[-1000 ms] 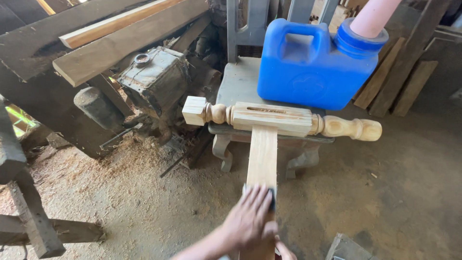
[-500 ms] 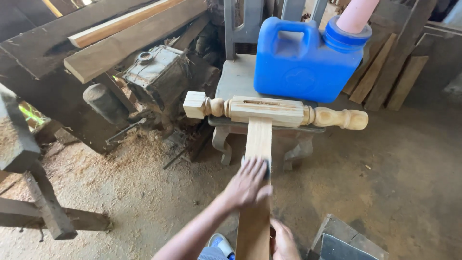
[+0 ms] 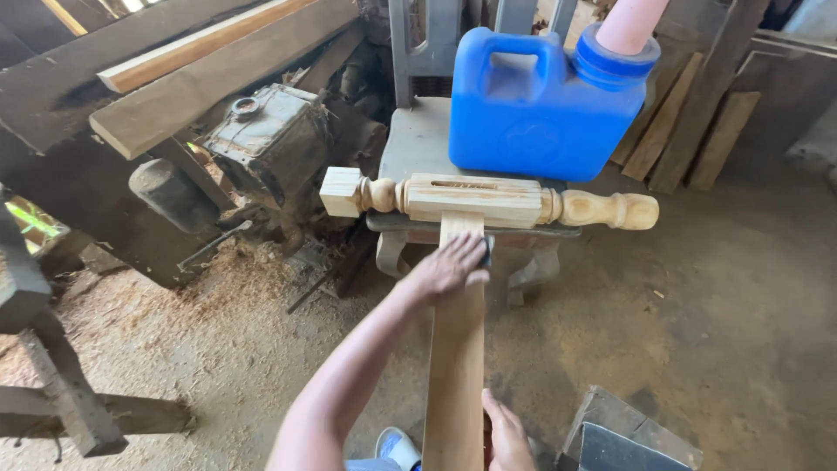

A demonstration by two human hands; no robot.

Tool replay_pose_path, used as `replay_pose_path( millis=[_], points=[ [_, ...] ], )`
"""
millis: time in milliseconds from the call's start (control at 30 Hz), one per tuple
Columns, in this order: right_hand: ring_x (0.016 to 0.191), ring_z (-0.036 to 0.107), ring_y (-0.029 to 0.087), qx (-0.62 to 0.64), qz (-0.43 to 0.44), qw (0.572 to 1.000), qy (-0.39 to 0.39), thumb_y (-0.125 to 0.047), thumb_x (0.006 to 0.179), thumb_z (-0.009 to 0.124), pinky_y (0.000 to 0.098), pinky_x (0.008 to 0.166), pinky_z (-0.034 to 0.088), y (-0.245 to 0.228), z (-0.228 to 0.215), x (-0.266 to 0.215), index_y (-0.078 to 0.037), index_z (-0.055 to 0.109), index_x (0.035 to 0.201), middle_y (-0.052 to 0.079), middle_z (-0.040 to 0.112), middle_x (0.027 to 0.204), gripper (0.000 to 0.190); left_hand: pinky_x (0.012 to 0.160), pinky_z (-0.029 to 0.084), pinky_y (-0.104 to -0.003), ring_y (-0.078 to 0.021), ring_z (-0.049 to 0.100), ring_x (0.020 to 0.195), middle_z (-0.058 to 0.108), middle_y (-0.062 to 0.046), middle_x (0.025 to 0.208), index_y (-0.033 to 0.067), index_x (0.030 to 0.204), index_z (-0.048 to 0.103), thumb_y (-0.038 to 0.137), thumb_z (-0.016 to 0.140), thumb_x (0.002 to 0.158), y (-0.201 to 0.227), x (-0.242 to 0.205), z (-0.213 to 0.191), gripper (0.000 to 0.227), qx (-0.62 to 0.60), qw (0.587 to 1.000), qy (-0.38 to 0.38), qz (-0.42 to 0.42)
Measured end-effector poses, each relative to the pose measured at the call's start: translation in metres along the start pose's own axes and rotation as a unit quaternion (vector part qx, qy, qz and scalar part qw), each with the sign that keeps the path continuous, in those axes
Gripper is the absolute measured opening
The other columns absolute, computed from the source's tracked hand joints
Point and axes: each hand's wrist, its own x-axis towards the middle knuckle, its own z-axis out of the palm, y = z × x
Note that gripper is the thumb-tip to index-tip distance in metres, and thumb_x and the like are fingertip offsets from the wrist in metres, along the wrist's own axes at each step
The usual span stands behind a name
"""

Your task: Sanding a wooden furniture frame component with sandpaper in a workshop environment.

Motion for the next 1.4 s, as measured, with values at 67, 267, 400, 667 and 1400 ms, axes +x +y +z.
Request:
replay_pose_path(
  millis=[67, 267, 400, 667, 1400],
  points=[
    [0.119, 0.062, 0.035, 0.035, -0.007, 0.999, -0.034, -0.016, 0.101, 0.056, 0.0428, 0.099, 0.046, 0.005, -0.005, 0.01, 0.018, 0.064, 0.131, 0.03, 0.068, 0.134, 0.045, 0.127, 0.001, -0.047, -0.031, 0.004, 0.156, 0.011, -0.014, 0.169, 0.0064, 0.16, 0.019, 0.064, 0.009, 0.1, -0.016, 0.027, -0.014, 0.084, -0.011, 0.998, 0.023, -0.052],
    [0.093, 0.064, 0.033, -0.008, -0.015, 0.998, -0.068, -0.023, 0.103, 0.058, 0.0414, 0.079, 0.045, -0.001, -0.011, -0.001, 0.011, 0.069, 0.115, 0.027, 0.073, 0.109, 0.038, 0.127, 0.002, -0.049, -0.0371, 0.01, 0.155, 0.012, -0.023, 0.167, -0.0041, 0.158, 0.016, 0.07, 0.003, 0.096, 0.022, 0.003, -0.006, 0.098, -0.038, 0.994, 0.072, -0.071],
    [0.128, 0.058, 0.036, -0.019, -0.018, 0.999, -0.047, -0.018, 0.102, 0.053, 0.0459, 0.106, 0.04, -0.016, 0.003, -0.027, 0.009, 0.064, 0.135, 0.026, 0.066, 0.142, 0.045, 0.126, 0.001, -0.049, -0.0399, 0.01, 0.155, 0.015, -0.022, 0.167, -0.0021, 0.159, 0.017, 0.072, -0.003, 0.095, 0.104, -0.112, -0.018, 0.099, -0.054, 0.997, 0.053, -0.011],
    [0.108, 0.059, 0.028, 0.025, -0.031, 0.996, -0.075, -0.02, 0.105, 0.053, 0.0415, 0.092, 0.043, -0.002, -0.001, -0.015, 0.008, 0.067, 0.123, 0.024, 0.069, 0.12, 0.036, 0.124, -0.004, -0.048, -0.0387, 0.003, 0.156, 0.01, -0.025, 0.167, -0.0067, 0.157, 0.018, 0.067, -0.005, 0.102, 0.149, -0.198, -0.023, 0.095, -0.113, 0.992, -0.039, 0.03],
    [0.151, 0.039, 0.026, -0.099, -0.03, 0.993, -0.051, -0.027, 0.102, 0.05, 0.04, 0.124, 0.028, -0.016, 0.001, -0.037, 0.005, 0.051, 0.148, 0.018, 0.046, 0.161, 0.056, 0.122, -0.003, -0.057, -0.0517, -0.003, 0.152, 0.002, -0.045, 0.16, -0.0193, 0.154, 0.01, 0.028, 0.04, 0.107, 0.203, -0.186, 0.052, 0.073, -0.141, 0.954, 0.107, -0.242]
  ],
)
